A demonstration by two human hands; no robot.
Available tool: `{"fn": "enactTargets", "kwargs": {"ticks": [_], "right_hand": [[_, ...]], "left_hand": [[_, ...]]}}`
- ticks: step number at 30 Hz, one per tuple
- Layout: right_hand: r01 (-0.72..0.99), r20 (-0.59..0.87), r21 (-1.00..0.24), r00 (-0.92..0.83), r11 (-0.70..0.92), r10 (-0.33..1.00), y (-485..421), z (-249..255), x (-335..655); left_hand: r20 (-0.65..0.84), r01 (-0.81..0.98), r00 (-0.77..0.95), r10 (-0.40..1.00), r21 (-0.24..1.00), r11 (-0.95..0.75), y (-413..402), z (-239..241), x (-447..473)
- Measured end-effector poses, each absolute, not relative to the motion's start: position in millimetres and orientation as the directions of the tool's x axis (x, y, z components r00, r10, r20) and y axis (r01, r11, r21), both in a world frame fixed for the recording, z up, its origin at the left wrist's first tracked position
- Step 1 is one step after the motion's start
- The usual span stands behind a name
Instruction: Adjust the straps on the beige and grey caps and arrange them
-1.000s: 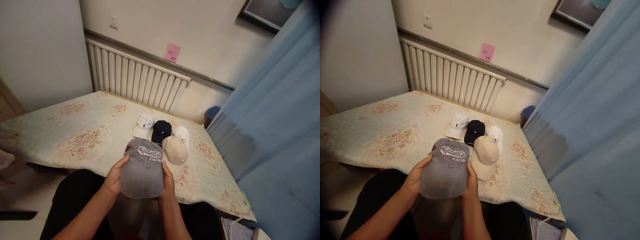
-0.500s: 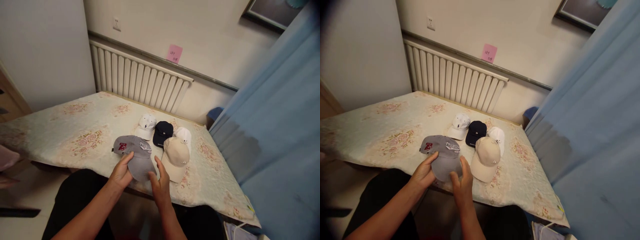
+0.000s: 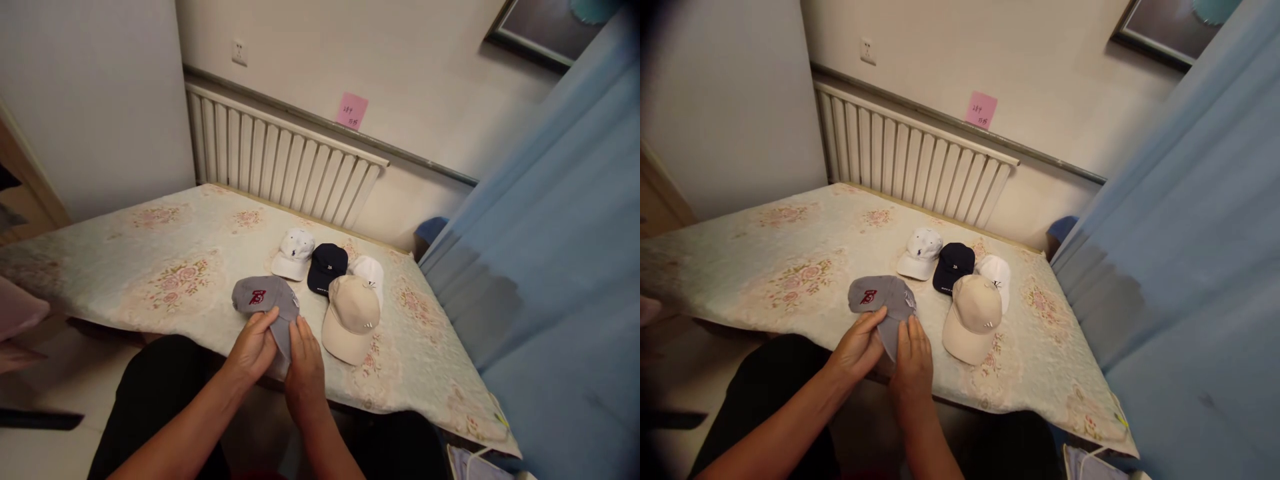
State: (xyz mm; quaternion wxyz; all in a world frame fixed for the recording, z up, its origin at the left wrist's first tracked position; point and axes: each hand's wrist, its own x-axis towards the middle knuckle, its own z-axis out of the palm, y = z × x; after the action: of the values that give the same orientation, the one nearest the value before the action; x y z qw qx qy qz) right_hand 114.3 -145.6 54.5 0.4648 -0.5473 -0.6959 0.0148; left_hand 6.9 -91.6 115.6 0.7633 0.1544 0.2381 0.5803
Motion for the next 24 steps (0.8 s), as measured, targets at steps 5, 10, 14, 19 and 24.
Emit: {"fn": "enactTargets", "kwargs": {"ticks": [5, 10, 14, 19, 24], "right_hand": [[0.664, 0.619, -0.612, 0.064, 0.430, 0.782, -151, 60, 120], [0.629, 0.602, -0.645, 0.068, 0.434, 0.796, -158, 83, 130], [0.609, 0.542, -0.713, 0.167, 0.347, 0.823, -165, 107, 139], [0.619, 0.473, -0.750, 0.256, 0.232, 0.843, -171, 131, 148], [0.609, 0.432, -0.773, 0.300, 0.178, 0.850, -172, 140, 151]], "left_hand": [[-0.104, -0.795, 0.220, 0.970, 0.557, 0.240, -84, 126, -4], [-0.078, -0.719, 0.241, 0.967, 0.655, 0.232, -86, 133, -15], [-0.052, -0.618, 0.183, 0.982, 0.771, 0.156, -85, 126, -20], [-0.042, -0.491, 0.117, 0.992, 0.866, 0.095, -77, 109, -22], [-0.134, -0.439, 0.059, 0.989, 0.887, 0.146, -77, 93, -20]]}}
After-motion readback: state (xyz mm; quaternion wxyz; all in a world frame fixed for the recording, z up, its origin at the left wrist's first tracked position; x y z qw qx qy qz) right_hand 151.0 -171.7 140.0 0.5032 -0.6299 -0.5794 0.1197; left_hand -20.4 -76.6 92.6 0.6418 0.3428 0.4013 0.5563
